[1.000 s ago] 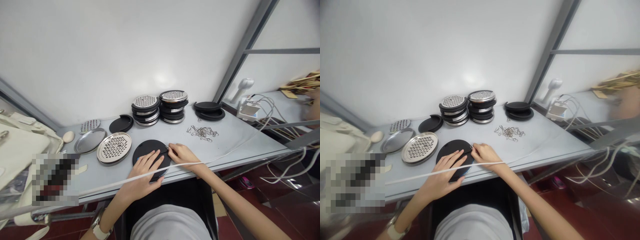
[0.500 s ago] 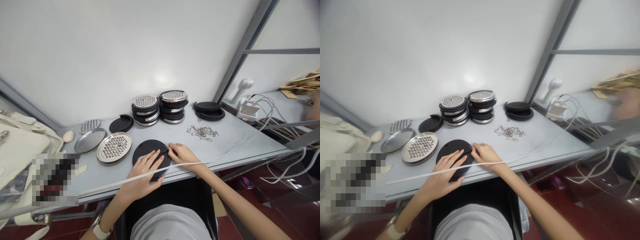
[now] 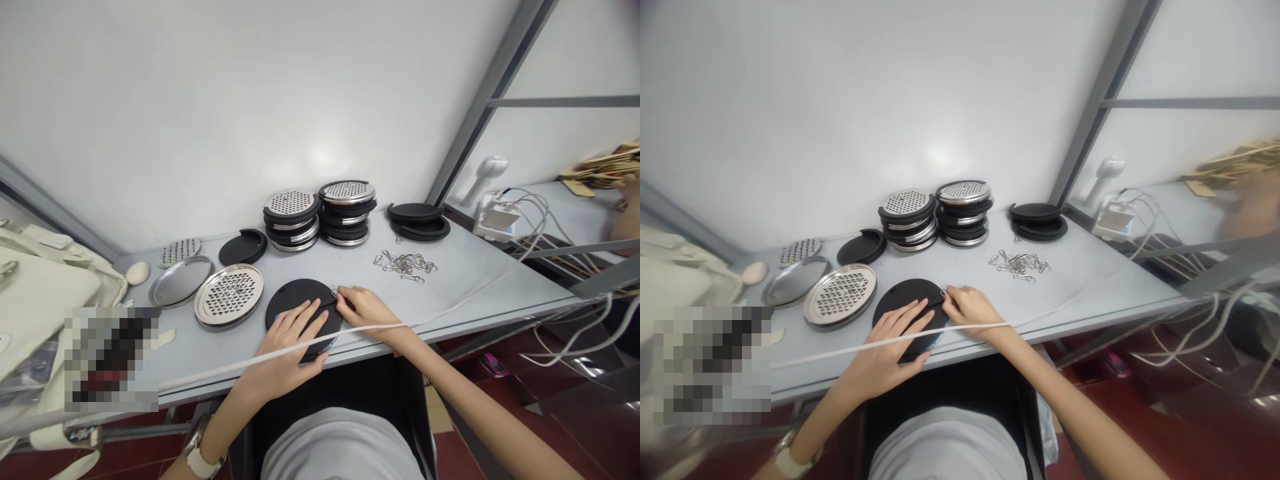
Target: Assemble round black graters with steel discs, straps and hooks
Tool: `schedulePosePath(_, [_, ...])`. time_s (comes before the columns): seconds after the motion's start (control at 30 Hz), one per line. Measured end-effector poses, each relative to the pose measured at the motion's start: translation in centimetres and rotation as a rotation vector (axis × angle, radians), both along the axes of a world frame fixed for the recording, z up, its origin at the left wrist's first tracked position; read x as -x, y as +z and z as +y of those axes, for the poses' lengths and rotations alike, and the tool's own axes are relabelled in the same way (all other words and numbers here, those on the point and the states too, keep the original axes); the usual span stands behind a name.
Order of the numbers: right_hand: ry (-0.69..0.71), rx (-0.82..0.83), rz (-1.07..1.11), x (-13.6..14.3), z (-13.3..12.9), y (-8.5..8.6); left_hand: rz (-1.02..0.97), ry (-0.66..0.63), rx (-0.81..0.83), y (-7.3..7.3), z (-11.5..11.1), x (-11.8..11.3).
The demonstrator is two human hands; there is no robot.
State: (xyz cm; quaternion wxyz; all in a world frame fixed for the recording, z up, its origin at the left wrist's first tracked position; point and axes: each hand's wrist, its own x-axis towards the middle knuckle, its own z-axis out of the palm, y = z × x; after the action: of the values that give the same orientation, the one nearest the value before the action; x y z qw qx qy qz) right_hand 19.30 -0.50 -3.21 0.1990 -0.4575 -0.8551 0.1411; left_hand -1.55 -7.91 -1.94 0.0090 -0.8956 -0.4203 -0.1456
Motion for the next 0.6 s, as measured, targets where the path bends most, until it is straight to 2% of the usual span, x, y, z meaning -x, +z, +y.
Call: schedulePosePath(0.6, [0.003, 0.012, 0.007, -0.02, 0.06, 0.01, 0.0, -0.003, -0.006, 0.01, -0.04, 0.0])
